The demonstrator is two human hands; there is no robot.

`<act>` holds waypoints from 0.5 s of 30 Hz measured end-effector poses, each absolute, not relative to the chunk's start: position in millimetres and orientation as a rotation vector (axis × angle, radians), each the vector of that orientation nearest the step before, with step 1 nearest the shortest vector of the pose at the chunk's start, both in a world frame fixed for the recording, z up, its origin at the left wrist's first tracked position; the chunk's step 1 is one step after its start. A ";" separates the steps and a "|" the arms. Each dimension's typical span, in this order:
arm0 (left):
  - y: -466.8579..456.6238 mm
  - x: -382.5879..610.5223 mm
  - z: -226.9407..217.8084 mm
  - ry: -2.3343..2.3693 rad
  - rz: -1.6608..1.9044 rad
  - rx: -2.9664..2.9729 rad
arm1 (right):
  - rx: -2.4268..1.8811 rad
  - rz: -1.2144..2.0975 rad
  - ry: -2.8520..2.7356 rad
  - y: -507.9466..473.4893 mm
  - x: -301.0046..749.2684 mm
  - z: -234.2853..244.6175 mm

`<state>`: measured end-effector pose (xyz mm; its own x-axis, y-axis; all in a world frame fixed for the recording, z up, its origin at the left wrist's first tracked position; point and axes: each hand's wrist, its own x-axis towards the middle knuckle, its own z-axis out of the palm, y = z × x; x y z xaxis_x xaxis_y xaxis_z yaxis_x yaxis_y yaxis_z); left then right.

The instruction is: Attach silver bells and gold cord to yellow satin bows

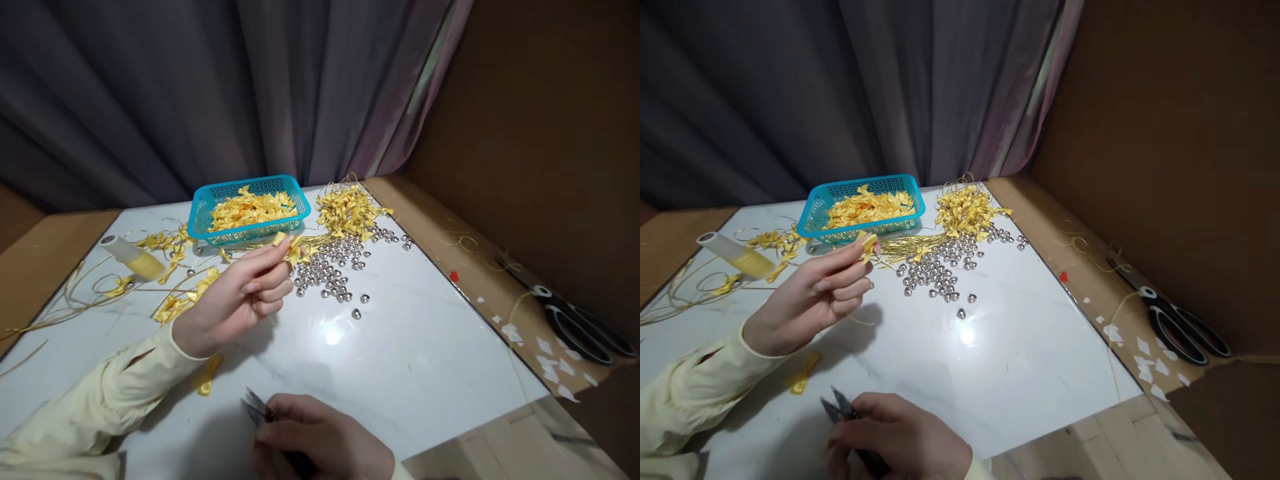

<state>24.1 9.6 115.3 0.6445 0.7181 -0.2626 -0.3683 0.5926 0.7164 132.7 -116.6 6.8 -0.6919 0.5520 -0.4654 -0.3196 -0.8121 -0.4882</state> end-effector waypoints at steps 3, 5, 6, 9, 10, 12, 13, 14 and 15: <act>10.6 24.3 114.6 0.583 0.695 0.662 | -0.887 2.425 -0.571 -115.4 131.3 9.7; 11.3 24.7 113.9 0.580 0.706 0.651 | -0.910 2.409 -0.539 -113.8 130.3 12.8; 11.7 24.8 113.7 0.575 0.711 0.644 | -0.916 2.398 -0.491 -113.0 129.6 14.1; 12.1 24.7 113.8 0.575 0.737 0.617 | -0.851 2.366 -0.411 -111.7 126.3 14.0; 11.9 24.5 114.1 0.580 0.748 0.604 | -0.797 2.354 -0.395 -111.6 124.8 12.2; 11.3 24.1 114.9 0.589 0.763 0.576 | -0.654 2.371 -0.334 -111.9 121.1 6.8; 10.7 23.9 115.3 0.592 0.767 0.564 | -0.586 2.396 -0.274 -112.1 119.2 3.7; 10.1 23.8 115.6 0.591 0.768 0.555 | -0.526 2.429 -0.205 -112.3 117.2 0.9; 9.4 23.7 116.0 0.586 0.771 0.551 | -0.476 2.459 -0.137 -112.5 115.4 -1.5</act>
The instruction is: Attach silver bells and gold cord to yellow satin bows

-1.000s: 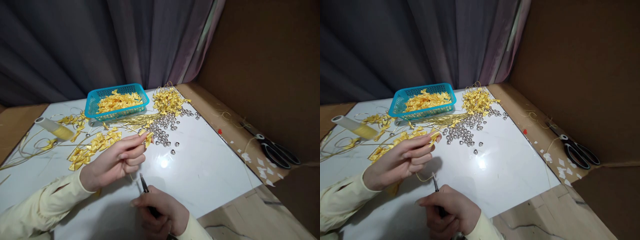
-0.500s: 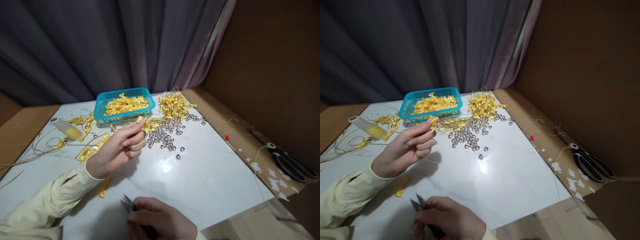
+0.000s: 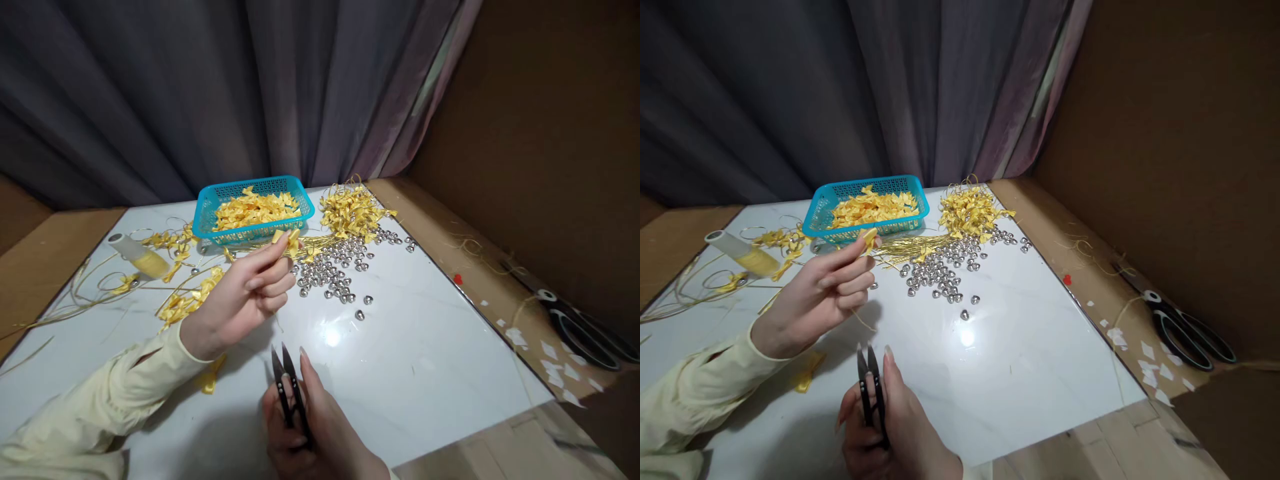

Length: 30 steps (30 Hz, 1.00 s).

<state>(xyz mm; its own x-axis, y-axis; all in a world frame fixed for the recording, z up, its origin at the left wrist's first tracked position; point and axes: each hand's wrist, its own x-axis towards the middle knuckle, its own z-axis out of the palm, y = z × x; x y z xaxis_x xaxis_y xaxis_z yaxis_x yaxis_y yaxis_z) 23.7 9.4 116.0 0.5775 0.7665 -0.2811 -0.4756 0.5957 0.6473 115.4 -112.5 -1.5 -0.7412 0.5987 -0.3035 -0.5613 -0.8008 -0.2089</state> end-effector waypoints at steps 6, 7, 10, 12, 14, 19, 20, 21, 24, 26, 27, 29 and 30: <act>6.3 23.3 117.0 0.532 0.761 0.549 | -0.313 2.473 0.003 -109.8 108.6 -1.3; 6.2 23.1 117.2 0.524 0.759 0.547 | -0.290 2.474 -0.001 -109.0 108.3 -0.2; 6.1 22.4 117.5 0.505 0.754 0.542 | -0.234 2.440 -0.016 -107.2 108.4 1.8; 6.1 22.0 117.7 0.499 0.755 0.540 | -0.212 2.417 -0.031 -107.2 109.1 2.6; 5.9 21.5 117.6 0.503 0.757 0.539 | -0.199 2.412 -0.040 -108.3 109.6 3.7; 5.9 21.1 117.3 0.506 0.759 0.546 | -0.184 2.404 -0.043 -111.7 108.6 6.7; 6.0 21.0 117.2 0.503 0.757 0.545 | -0.186 2.394 -0.047 -111.8 108.5 6.8; 5.9 21.0 117.1 0.500 0.756 0.544 | -0.185 2.392 -0.051 -111.5 108.7 6.7; 5.3 20.3 115.8 0.489 0.746 0.544 | -0.180 2.411 -0.065 -109.0 110.4 5.4; 4.8 19.9 114.3 0.482 0.735 0.547 | -0.175 2.415 -0.085 -106.8 111.9 5.1; 4.6 19.9 113.6 0.480 0.730 0.547 | -0.177 2.409 -0.096 -105.8 112.5 5.3; 4.4 20.3 112.4 0.482 0.720 0.547 | -0.195 2.395 -0.108 -104.1 113.2 6.9; 4.3 20.8 112.1 0.483 0.714 0.546 | -0.214 2.394 -0.111 -103.4 113.4 8.1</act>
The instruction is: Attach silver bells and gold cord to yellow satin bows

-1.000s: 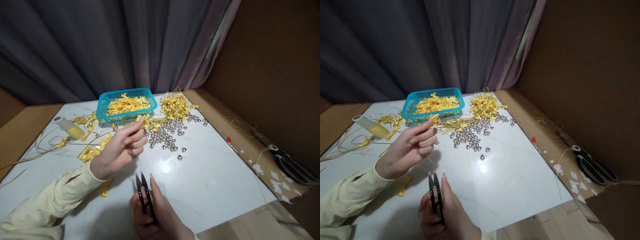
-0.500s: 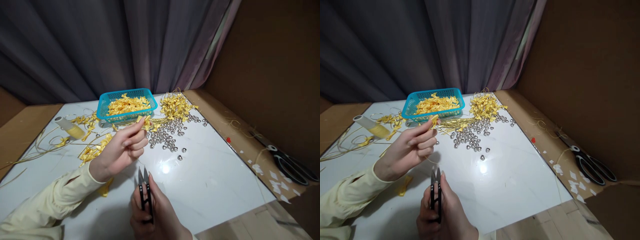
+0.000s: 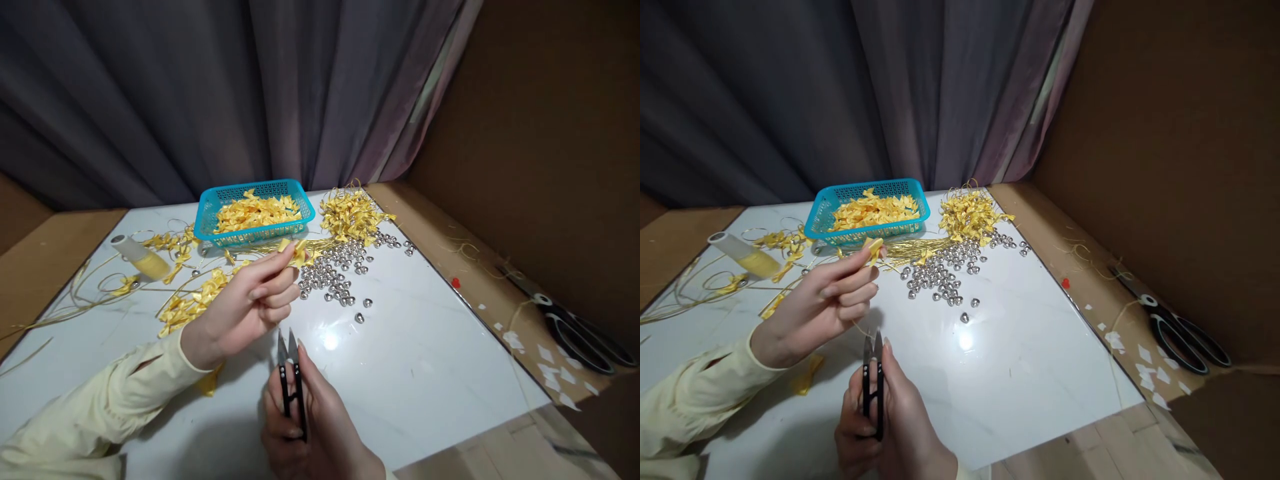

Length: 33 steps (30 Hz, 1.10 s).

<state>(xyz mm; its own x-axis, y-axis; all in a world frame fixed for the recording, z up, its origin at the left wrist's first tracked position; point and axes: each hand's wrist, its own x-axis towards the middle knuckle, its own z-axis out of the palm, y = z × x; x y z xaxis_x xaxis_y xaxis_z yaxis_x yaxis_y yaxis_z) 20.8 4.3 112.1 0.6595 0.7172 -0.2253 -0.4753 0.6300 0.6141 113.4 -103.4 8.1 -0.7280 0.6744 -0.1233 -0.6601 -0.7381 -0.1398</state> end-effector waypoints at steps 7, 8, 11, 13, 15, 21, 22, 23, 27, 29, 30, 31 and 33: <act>2.8 22.2 112.6 0.479 0.678 0.561 | -0.264 2.376 -0.150 -98.6 114.7 18.3; 2.7 21.9 112.4 0.475 0.676 0.560 | -0.269 2.363 -0.154 -98.0 114.7 19.5; 3.0 21.4 111.9 0.470 0.670 0.553 | -0.292 2.310 -0.174 -96.6 114.3 22.2; 3.8 22.1 112.0 0.468 0.672 0.548 | -0.318 2.293 -0.169 -96.2 113.9 23.5; 4.4 23.2 112.8 0.469 0.676 0.543 | -0.350 2.281 -0.149 -95.9 113.7 24.4; 2.2 21.7 115.5 0.476 0.678 0.532 | -0.399 2.192 -0.132 -95.0 113.1 26.0; 1.4 20.7 115.7 0.480 0.680 0.530 | -0.410 2.185 -0.132 -94.9 113.0 26.2; 0.7 19.9 115.7 0.483 0.683 0.528 | -0.421 2.185 -0.131 -94.9 112.9 26.3; -0.3 19.2 115.1 0.485 0.677 0.519 | -0.415 2.196 -0.122 -95.1 112.3 26.4; 0.0 19.9 115.0 0.484 0.677 0.521 | -0.403 2.194 -0.115 -95.4 112.0 26.2; 0.2 20.2 115.1 0.485 0.679 0.523 | -0.405 2.194 -0.112 -95.6 112.0 26.2; 0.3 20.4 115.4 0.485 0.679 0.525 | -0.411 2.195 -0.109 -95.8 111.9 26.4; 0.7 20.8 116.0 0.486 0.682 0.525 | -0.433 2.197 -0.105 -96.1 111.9 26.9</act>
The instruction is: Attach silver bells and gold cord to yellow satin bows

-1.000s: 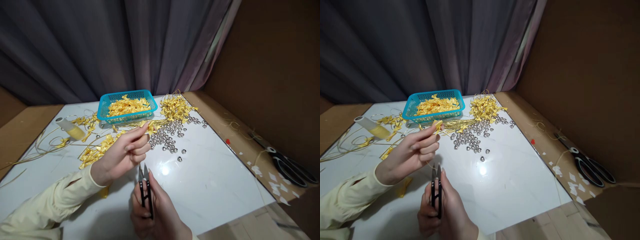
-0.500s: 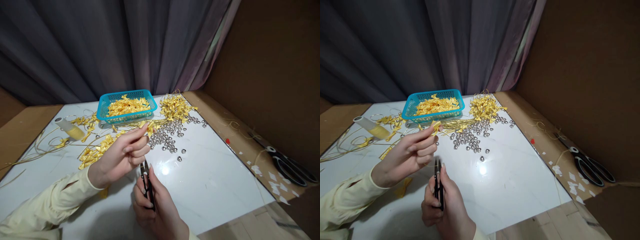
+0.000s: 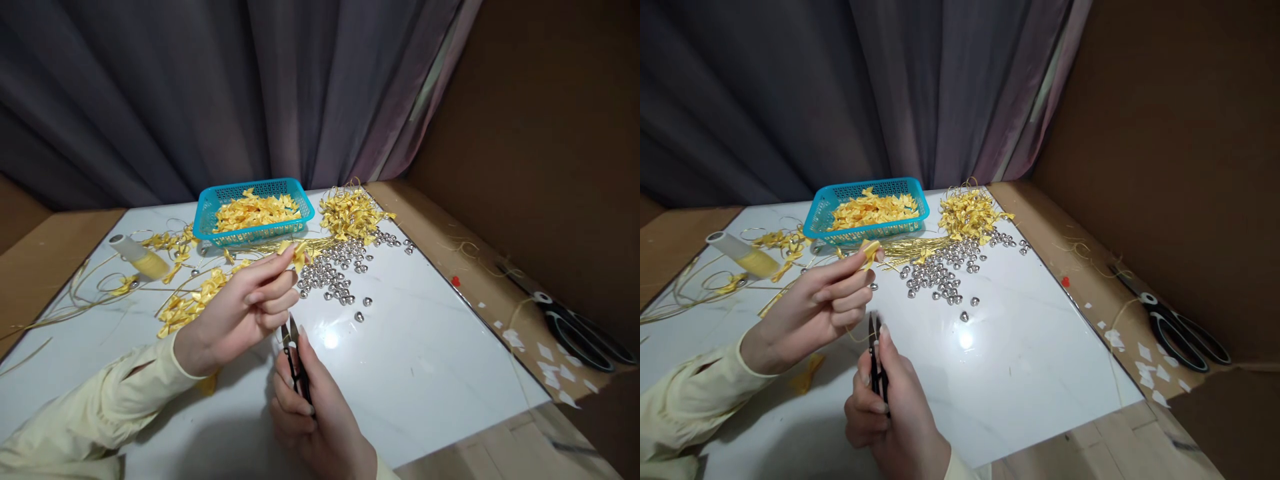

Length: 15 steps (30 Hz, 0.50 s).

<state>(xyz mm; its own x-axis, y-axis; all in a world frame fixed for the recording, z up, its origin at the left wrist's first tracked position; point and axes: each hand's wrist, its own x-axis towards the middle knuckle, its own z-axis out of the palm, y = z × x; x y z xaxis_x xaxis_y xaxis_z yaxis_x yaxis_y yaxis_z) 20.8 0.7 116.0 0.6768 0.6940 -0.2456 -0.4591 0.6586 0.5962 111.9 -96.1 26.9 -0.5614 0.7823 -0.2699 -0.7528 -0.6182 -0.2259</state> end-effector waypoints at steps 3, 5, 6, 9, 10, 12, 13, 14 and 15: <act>1.1 21.1 117.1 0.486 0.690 0.527 | -0.478 2.196 -0.116 -96.0 112.2 28.0; 1.0 21.1 117.6 0.490 0.692 0.526 | -0.505 2.198 -0.129 -95.7 112.6 28.8; 0.8 21.0 117.8 0.492 0.692 0.523 | -0.517 2.198 -0.134 -95.5 112.7 29.2; -0.2 20.3 118.3 0.497 0.696 0.518 | -0.539 2.198 -0.143 -95.3 112.9 29.9; -0.5 20.1 118.5 0.497 0.697 0.518 | -0.537 2.197 -0.148 -95.3 113.0 29.9; -0.7 19.7 118.9 0.498 0.697 0.521 | -0.539 2.201 -0.156 -95.4 113.0 30.1; -0.8 19.6 119.2 0.497 0.697 0.523 | -0.546 2.206 -0.160 -95.4 113.0 30.2; -0.8 19.6 119.4 0.498 0.696 0.524 | -0.556 2.210 -0.164 -95.4 113.0 30.5; -0.8 19.6 119.7 0.498 0.696 0.526 | -0.569 2.214 -0.169 -95.4 112.9 30.8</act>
